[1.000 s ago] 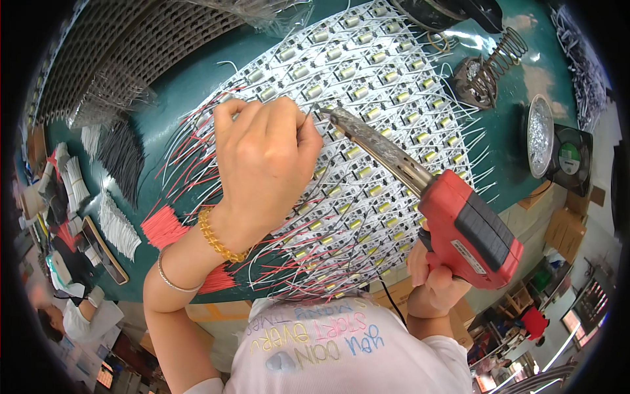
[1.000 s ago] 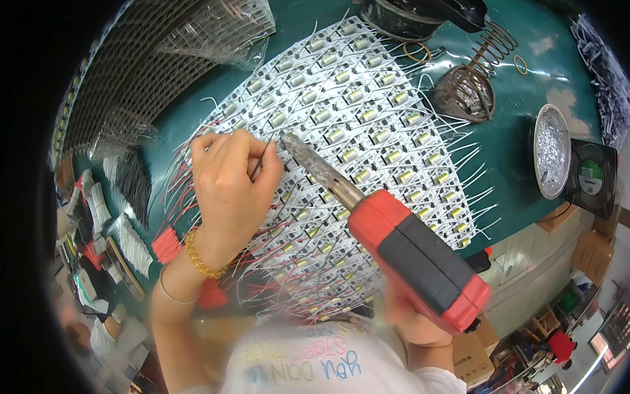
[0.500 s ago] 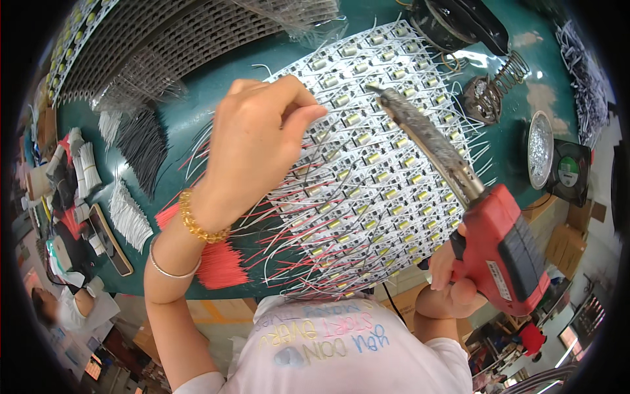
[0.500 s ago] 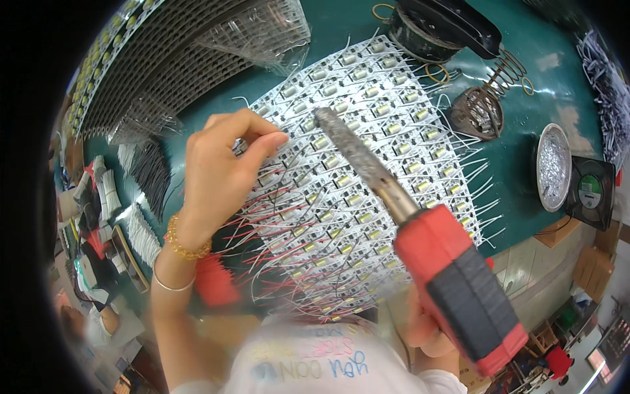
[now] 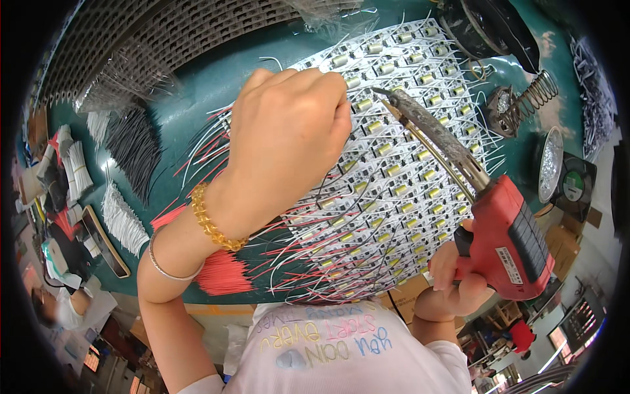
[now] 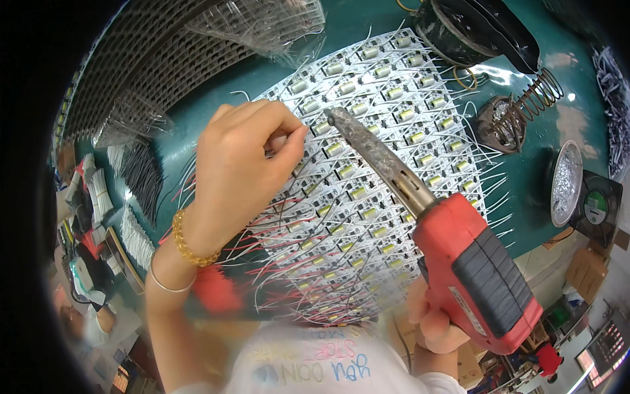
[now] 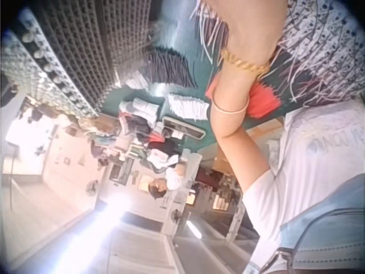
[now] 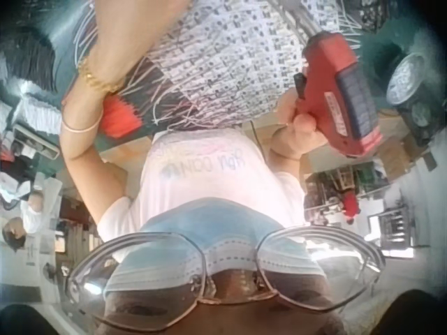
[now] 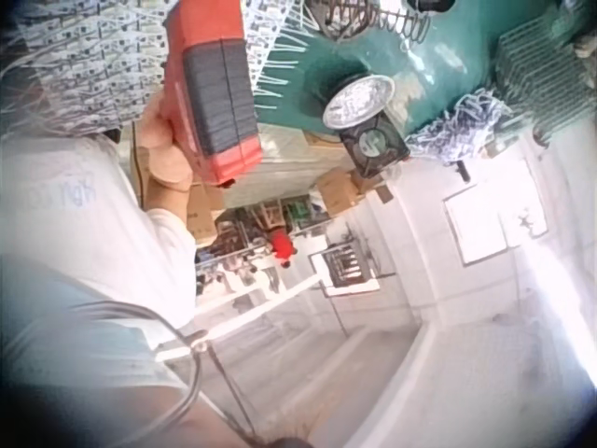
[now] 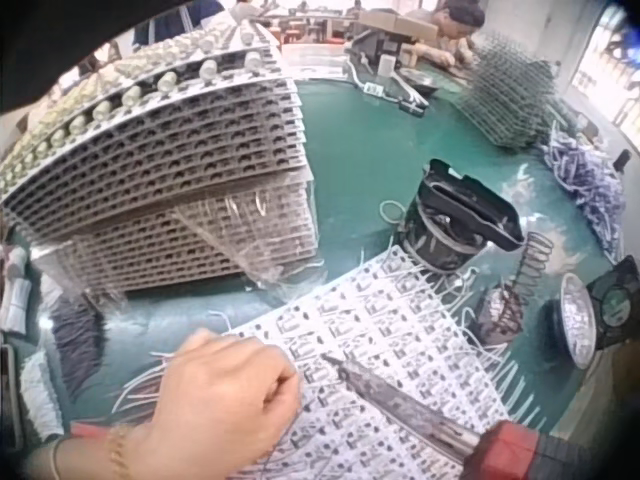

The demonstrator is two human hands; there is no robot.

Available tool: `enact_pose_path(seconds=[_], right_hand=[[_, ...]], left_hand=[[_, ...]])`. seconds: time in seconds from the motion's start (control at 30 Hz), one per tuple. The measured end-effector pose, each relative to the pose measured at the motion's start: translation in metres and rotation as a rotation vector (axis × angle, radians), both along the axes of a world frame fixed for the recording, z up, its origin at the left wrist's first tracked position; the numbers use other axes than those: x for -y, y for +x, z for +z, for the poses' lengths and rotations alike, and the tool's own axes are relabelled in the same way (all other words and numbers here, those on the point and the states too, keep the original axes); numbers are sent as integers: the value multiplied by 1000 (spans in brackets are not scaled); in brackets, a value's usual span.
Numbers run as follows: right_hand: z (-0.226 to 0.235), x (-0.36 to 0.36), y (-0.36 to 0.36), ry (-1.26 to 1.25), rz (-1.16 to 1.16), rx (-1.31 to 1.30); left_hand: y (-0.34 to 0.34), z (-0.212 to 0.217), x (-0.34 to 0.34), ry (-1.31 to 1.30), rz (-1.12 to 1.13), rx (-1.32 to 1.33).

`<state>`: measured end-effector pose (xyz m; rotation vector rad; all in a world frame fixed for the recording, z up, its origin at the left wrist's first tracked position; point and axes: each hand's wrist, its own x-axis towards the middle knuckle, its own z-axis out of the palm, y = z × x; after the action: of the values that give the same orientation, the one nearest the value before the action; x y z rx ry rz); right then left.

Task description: The person uses a soldering iron to attach red and white wires to a large grid of LED modules on a green workbench. They systematically move across the board, soldering individual connection points while holding the wires in place with their left hand.

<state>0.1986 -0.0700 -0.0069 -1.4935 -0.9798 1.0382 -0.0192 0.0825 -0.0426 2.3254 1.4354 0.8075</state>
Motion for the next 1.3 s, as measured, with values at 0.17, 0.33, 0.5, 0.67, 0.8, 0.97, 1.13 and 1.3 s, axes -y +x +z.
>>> enact_pose_path(seconds=[0.17,0.33,0.5,0.67,0.8,0.97,1.13,1.3], right_hand=[[3,-2,-2,-22,-14,-7],[6,8,4,-129,-43,-81],[-11,11,14,-6,77,158],[-3,-9,-6,47,57,5],[-3,-10,-5,50,67,9],[-7,-8,-2,84,73,-32],[-5,-8,0,57,119,-46],[-8,-6,10,86,146,65]], left_hand=[[7,2,2,39,56,-63],[2,-3,4,19,44,73],[-3,-1,8,-63,47,171],[3,-4,11,15,55,93],[2,-8,11,48,63,88],[5,-11,12,98,81,42],[5,-11,12,101,77,48],[4,-10,12,102,75,37]])
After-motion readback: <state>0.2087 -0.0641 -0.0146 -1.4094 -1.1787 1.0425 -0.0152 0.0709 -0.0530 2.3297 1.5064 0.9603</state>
